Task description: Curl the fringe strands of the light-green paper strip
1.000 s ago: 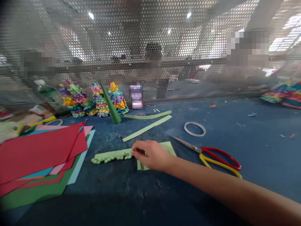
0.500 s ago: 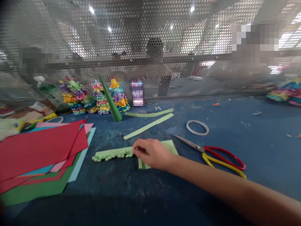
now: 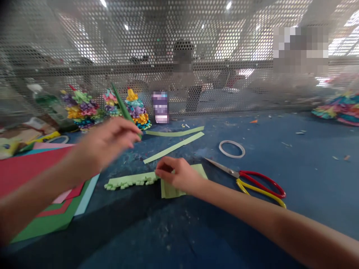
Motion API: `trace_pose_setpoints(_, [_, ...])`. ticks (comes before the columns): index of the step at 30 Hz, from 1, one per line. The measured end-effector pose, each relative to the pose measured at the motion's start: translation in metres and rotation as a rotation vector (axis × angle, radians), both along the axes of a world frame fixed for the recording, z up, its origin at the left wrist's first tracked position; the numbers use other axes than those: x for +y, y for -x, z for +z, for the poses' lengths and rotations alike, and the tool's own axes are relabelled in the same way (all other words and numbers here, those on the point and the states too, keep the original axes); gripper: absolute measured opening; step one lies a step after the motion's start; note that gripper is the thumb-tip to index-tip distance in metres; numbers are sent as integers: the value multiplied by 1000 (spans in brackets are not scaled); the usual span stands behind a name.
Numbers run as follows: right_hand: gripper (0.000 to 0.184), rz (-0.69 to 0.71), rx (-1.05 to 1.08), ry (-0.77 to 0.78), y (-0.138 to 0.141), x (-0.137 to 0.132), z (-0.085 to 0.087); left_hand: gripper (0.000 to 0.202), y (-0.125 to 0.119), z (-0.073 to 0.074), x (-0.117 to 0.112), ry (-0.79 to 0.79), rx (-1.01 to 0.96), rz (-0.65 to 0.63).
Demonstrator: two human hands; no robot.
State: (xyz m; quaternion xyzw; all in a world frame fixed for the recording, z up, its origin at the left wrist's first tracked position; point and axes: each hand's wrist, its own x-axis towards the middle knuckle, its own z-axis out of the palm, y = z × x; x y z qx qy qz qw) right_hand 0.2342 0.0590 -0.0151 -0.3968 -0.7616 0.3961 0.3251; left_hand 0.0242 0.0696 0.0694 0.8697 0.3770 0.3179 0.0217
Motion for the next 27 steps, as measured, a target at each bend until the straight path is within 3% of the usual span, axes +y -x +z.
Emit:
trace_pose_setpoints(3, [11, -66, 22, 71, 0, -1, 3, 22, -10, -28, -7, 99, 290, -137])
trace_pose_setpoints(7, [11, -92, 119, 217, 1, -9, 3, 19, -18, -58, -11, 42, 457, -116])
trace_pose_setpoints(12, [13, -77, 265, 349, 1, -11, -4, 12, -20, -67, -8, -36, 492, -167])
trace_pose_setpoints(17, [13, -36, 278, 371, 0, -8, -12, 14, -19, -75, -8, -66, 468, -166])
trace_pose_setpoints(27, [6, -92, -31, 68, -1, -20, -12, 28, -13, -88, -15, -18, 336, -126])
